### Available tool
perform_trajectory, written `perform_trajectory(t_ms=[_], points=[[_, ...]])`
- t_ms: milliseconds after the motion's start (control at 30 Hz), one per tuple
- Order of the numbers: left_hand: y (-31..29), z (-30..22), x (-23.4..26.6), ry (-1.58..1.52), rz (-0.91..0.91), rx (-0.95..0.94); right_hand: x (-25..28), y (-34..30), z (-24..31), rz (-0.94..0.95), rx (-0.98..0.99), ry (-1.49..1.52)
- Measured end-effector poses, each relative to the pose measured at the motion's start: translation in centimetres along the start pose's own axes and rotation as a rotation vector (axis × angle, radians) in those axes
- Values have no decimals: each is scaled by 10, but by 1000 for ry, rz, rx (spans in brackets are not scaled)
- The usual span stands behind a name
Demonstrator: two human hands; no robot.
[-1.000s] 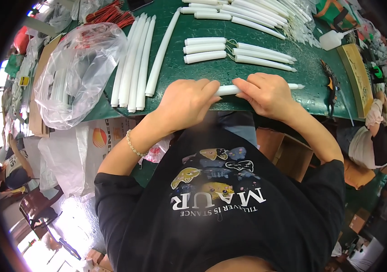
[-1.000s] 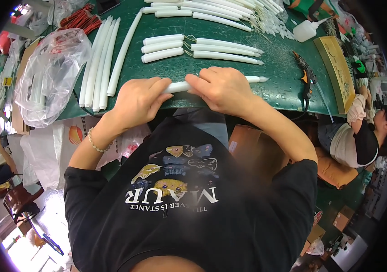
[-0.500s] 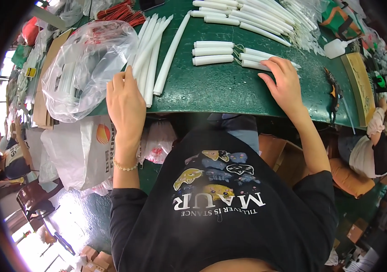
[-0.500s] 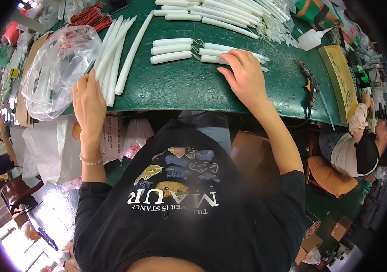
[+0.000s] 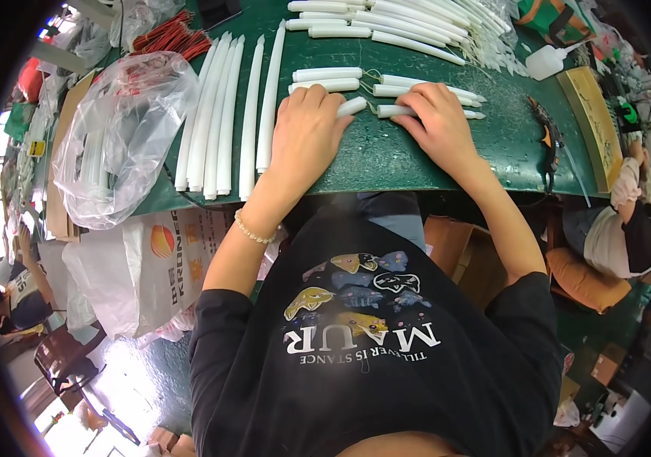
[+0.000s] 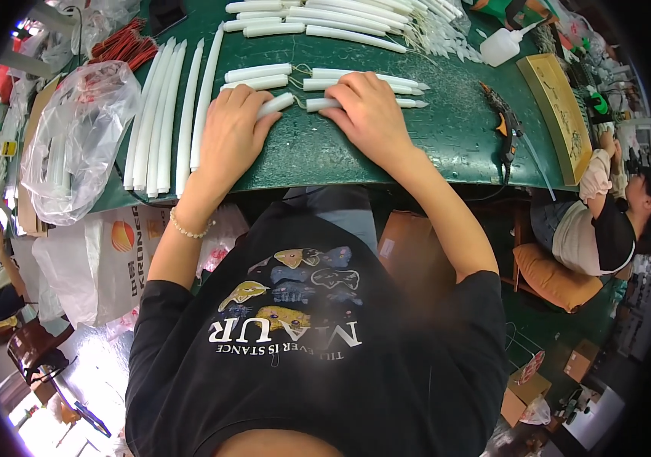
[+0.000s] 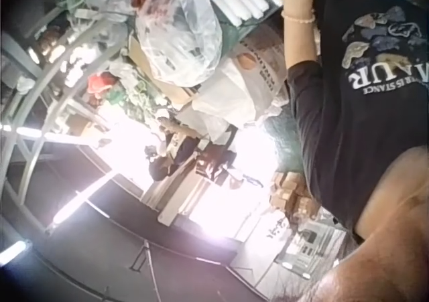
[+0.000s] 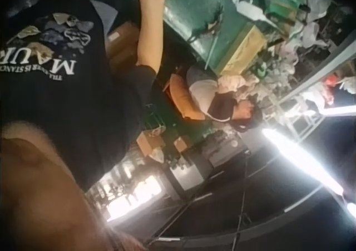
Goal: Applying adhesive to the ends of white plastic tubes and joining components at a factory workbench.
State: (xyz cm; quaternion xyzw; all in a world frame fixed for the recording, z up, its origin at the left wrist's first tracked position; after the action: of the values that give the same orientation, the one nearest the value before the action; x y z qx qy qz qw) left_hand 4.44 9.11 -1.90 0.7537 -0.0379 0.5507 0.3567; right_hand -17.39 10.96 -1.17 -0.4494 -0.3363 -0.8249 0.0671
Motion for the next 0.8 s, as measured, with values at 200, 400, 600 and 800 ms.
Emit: perform_trajectory(t_ms=[200,400,600,800], points=[[-5,-2,6,-327,78,4,1,-6,8,15,-52,122],[-4,-4,19,-452,223,7,12,-6,18,40,-130,248],[-6,-4,20,-490,178,-86,24,-7,29,179,-285,461],[-6,-6,23,-559,192,-39,30,-7,35,277,-557,846]])
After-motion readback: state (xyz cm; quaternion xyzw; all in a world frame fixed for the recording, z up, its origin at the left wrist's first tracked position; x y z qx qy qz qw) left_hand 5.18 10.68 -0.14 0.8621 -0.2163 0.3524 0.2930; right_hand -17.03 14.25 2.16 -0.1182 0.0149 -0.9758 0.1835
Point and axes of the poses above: each hand's wrist, its own y-axis towards the middle knuckle, its own x-axis out of the back of the hand, z = x × y, the point moved 1 cm from there along y, towards the middle knuckle, and after that the axes turned 11 degrees about y, right-handed, at the moved point
